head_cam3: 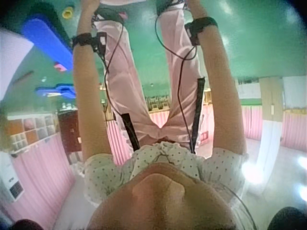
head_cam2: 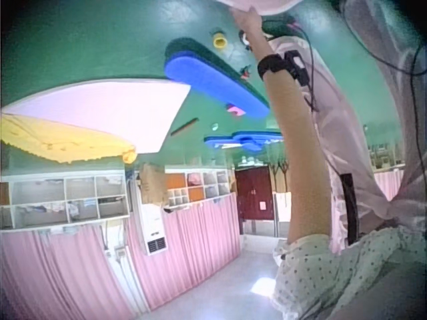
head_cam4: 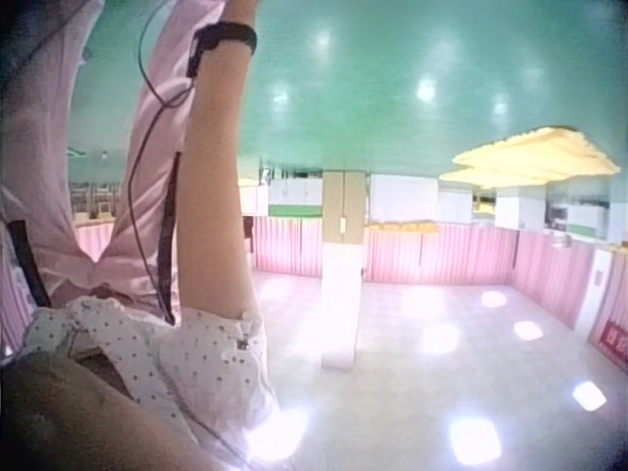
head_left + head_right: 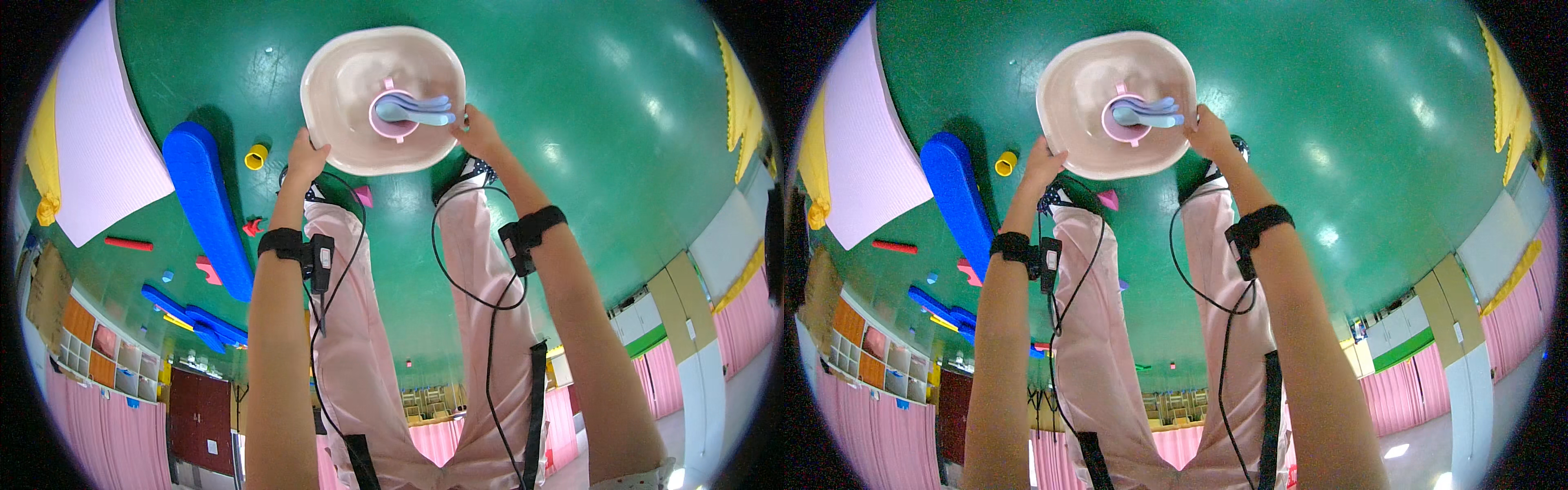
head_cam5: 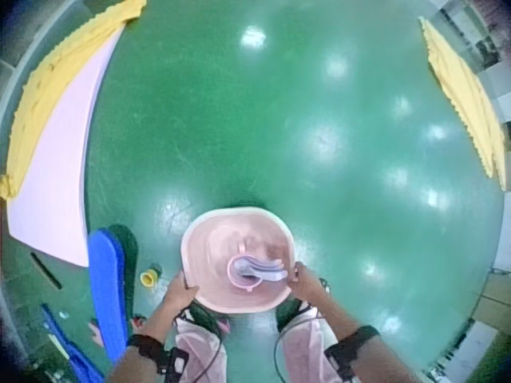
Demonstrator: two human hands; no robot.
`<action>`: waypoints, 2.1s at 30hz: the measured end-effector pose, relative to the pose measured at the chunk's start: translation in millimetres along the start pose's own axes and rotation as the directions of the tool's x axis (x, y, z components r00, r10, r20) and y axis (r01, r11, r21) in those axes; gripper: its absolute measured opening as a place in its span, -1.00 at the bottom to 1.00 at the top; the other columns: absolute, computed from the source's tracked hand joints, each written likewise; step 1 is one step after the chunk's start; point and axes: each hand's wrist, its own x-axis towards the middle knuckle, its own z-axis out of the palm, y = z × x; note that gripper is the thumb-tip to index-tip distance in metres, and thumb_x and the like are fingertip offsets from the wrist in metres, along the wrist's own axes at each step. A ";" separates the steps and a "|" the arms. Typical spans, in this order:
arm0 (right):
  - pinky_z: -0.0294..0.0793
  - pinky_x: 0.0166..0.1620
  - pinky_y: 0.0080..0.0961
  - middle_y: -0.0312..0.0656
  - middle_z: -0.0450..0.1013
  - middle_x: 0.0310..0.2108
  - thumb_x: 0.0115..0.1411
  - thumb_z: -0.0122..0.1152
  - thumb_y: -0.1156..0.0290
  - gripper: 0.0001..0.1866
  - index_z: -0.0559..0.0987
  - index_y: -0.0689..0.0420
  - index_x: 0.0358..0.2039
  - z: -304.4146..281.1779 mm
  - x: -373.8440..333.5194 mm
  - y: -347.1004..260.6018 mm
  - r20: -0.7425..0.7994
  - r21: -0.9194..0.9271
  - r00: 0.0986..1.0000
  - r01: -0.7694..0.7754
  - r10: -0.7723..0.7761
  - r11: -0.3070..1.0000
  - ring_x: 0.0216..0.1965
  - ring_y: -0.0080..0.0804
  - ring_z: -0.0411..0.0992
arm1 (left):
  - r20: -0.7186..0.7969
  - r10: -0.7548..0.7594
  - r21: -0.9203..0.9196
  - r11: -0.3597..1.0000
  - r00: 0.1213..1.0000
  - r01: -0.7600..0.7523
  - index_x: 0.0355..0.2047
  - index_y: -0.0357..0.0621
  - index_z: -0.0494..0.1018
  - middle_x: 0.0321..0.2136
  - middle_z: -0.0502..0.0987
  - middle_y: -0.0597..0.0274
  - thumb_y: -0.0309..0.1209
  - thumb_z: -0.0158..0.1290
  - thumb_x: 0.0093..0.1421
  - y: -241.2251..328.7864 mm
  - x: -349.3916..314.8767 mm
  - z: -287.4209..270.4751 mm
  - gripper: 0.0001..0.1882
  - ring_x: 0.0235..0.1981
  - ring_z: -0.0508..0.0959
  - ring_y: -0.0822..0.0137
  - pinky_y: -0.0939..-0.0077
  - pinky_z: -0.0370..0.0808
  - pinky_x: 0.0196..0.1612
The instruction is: The person picks up several plastic bowls from a shelf and places them on the floor, then gathers blue plastic spoons from around the room and places them into a small pink cup inside one of the bowls before returning the stacked bowls to the shelf.
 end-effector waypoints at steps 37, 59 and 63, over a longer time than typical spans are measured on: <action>0.36 -0.53 -0.35 0.00 0.38 -0.66 0.01 0.05 0.23 -0.68 0.36 0.28 -0.43 -410.6 -499.7 -745.1 0.025 -0.182 0.528 0.837 -0.849 0.515 -0.64 -0.17 0.40 | -0.283 0.217 -0.154 0.951 0.934 -0.268 -0.32 -0.39 0.36 -0.50 0.50 0.02 -0.21 0.06 -0.02 484.6 -492.7 -659.3 -0.57 -0.46 0.51 0.27 0.50 0.44 -0.32; 0.25 -0.56 -0.54 -0.15 0.31 -0.69 0.09 -0.04 0.32 -0.75 0.38 0.30 -0.44 -713.7 -217.7 -1324.8 -0.168 -0.089 0.354 0.924 -0.920 0.372 -0.63 -0.58 0.25 | -0.648 0.441 0.048 0.837 0.621 -0.545 -0.43 -0.41 0.31 -0.55 0.44 -0.09 -0.25 -0.02 0.01 880.1 -124.1 -1131.1 -0.64 -0.48 0.46 0.02 0.33 0.38 -0.38; 0.18 -0.60 -0.57 -0.21 0.27 -0.71 0.08 -0.02 0.33 -0.74 0.39 0.31 -0.38 -795.4 -142.3 -1434.2 -0.137 -0.117 0.336 0.929 -0.932 0.352 -0.66 -0.61 0.19 | -0.622 0.410 -0.083 0.813 0.668 -0.576 -0.41 -0.40 0.31 -0.55 0.44 -0.06 -0.28 -0.01 0.03 967.5 -39.9 -1210.6 -0.66 -0.48 0.48 0.09 0.37 0.40 -0.38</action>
